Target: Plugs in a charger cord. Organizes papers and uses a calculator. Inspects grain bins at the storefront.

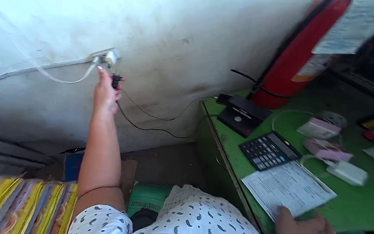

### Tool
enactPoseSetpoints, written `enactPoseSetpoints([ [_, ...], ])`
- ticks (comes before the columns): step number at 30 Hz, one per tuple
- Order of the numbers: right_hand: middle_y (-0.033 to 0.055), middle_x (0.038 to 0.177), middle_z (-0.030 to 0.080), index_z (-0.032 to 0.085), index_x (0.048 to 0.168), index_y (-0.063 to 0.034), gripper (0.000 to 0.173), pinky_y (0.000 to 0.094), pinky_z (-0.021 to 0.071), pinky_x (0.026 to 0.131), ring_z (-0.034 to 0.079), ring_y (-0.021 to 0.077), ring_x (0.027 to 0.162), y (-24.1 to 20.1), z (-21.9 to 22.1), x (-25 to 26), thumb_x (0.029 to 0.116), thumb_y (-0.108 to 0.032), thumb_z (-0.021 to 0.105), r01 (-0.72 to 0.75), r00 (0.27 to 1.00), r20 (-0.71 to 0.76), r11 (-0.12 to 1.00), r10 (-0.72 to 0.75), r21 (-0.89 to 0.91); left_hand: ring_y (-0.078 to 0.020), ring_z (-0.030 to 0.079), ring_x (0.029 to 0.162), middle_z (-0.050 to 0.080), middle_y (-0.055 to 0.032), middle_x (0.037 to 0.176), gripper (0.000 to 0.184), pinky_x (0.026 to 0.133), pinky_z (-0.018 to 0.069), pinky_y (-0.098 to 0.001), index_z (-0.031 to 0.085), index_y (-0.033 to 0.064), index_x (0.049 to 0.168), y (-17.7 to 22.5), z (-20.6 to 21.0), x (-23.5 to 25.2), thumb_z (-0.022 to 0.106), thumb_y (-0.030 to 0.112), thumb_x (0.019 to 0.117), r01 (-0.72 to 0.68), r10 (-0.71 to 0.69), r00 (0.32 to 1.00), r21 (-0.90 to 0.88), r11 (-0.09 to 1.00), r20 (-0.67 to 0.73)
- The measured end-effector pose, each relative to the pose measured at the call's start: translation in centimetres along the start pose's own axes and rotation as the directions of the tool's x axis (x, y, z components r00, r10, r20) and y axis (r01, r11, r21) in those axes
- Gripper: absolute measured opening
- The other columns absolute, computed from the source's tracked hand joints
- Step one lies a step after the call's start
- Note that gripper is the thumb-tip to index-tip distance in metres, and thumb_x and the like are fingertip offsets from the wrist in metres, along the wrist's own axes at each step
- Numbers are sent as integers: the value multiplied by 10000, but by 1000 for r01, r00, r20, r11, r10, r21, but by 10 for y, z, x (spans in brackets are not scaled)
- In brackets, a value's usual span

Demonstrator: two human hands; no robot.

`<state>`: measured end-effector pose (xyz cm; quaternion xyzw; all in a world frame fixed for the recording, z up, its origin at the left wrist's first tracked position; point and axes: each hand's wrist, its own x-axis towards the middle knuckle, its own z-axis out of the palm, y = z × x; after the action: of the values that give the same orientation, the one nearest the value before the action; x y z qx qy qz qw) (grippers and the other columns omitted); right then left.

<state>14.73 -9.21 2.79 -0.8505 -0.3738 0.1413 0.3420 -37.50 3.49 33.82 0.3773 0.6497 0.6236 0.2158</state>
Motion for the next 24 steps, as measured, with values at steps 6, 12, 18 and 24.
enactPoseSetpoints([
  [6, 401, 1566, 240, 488, 1432, 92, 752, 630, 254, 1182, 243, 565, 1458, 6, 8, 2, 779, -203, 717, -8, 994, -109, 982, 29, 191, 30, 375, 457, 482, 138, 626, 116, 423, 325, -127, 645, 179, 1051, 7, 72, 4, 608, 90, 986, -199, 201, 945, -34, 979, 257],
  [12, 444, 1542, 237, 466, 1420, 136, 808, 675, 253, 1152, 247, 619, 1428, -9, 2, 4, 761, -269, 697, 36, 974, -226, 991, -6, 130, 27, 430, 466, 525, 157, 635, 79, 427, 370, -127, 645, 216, 979, 30, 168, 22, 615, 151, 1011, -297, 384, 792, -251, 921, 474],
  [18, 318, 1455, 483, 665, 1292, -24, 526, 666, 379, 1095, 441, 502, 1369, -131, 6, 67, 856, -319, 670, 360, 932, -12, 920, -363, 157, 61, 482, 530, 681, 130, 888, 158, 446, 384, -92, 666, 206, 1137, 37, 250, 70, 596, 189, 997, -308, 590, 347, -505, 806, 729],
  [24, 185, 1654, 302, 349, 1595, -114, 960, 665, 159, 1224, 212, 387, 1552, -265, 68, 168, 833, -483, 804, 457, 778, 500, 889, -380, -37, 15, 622, 658, 712, 105, 879, 319, 580, 520, -126, 725, 206, 1118, 39, 311, 98, 849, 288, 835, -132, 623, 213, -609, 782, 753],
])
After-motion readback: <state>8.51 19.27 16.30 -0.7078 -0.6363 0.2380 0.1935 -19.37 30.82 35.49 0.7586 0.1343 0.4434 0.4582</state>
